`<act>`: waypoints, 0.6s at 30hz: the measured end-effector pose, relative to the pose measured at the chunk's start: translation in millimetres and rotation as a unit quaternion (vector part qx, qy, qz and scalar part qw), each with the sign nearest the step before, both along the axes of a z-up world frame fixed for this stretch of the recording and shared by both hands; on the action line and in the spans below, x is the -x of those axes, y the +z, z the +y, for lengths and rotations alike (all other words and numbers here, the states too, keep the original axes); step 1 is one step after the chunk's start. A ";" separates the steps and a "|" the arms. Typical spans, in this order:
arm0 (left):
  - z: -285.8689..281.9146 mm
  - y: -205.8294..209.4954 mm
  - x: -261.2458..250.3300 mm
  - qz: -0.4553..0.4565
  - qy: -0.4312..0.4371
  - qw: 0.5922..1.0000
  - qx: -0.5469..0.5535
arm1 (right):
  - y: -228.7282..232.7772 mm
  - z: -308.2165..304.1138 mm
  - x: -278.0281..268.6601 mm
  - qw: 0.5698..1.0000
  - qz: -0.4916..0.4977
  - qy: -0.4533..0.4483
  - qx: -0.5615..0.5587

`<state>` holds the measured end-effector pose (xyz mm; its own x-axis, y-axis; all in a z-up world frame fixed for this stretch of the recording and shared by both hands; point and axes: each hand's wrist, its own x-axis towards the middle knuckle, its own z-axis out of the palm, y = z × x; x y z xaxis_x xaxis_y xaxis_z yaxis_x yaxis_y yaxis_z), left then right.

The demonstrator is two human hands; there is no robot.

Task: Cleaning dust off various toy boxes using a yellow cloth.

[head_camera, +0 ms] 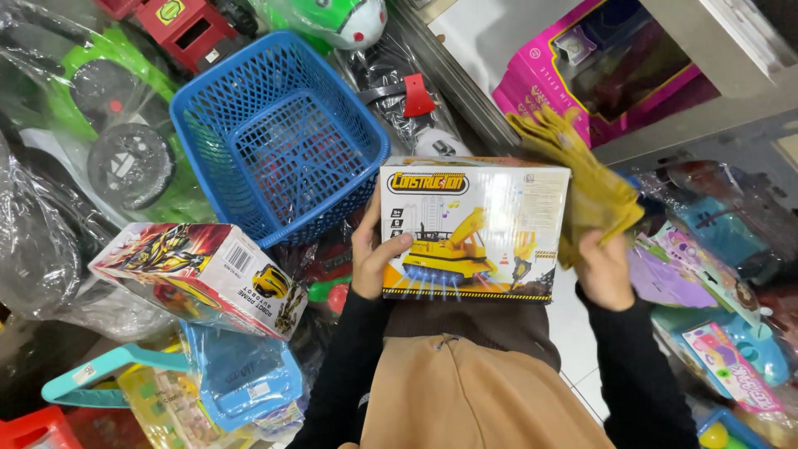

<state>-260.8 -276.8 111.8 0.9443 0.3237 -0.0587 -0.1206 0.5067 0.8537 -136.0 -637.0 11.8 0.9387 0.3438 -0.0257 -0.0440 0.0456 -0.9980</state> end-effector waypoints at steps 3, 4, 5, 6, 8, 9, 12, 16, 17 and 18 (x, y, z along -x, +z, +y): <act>-0.8 -3.6 1.5 -0.003 0.003 1.000 0.002 | 49.2 27.8 64.9 0.996 0.081 -0.007 -0.031; -0.8 -4.8 2.3 -0.003 0.008 1.000 0.004 | 60.5 36.1 82.3 0.996 0.074 -0.013 -0.041; -0.5 -8.5 2.3 -0.003 0.006 1.000 0.005 | 60.9 38.1 82.7 0.996 0.074 -0.015 -0.041; -0.1 -12.3 2.7 0.004 0.008 1.000 -0.004 | 61.2 40.3 83.5 0.998 0.039 -0.012 -0.046; 0.3 -16.2 6.7 0.013 0.008 1.000 -0.012 | 22.4 25.1 76.5 0.999 0.007 -0.012 -0.049; 0.9 -16.2 6.3 0.013 0.001 0.999 -0.032 | -16.7 8.6 61.8 0.999 -0.007 -0.012 -0.037; 1.7 -5.7 5.4 0.010 -0.008 0.999 -0.052 | -71.1 -4.6 20.6 0.999 0.026 -0.018 -0.031; 3.7 4.6 2.1 -0.002 0.004 0.999 -0.033 | -12.2 40.4 24.9 0.974 0.194 -0.028 -0.110; 3.5 2.9 3.4 -0.002 0.003 0.999 -0.033 | 25.1 51.6 39.8 0.974 0.194 -0.028 -0.111; 3.1 1.2 4.6 -0.003 0.007 1.000 -0.030 | 62.4 62.6 54.6 0.980 0.158 -0.018 -0.123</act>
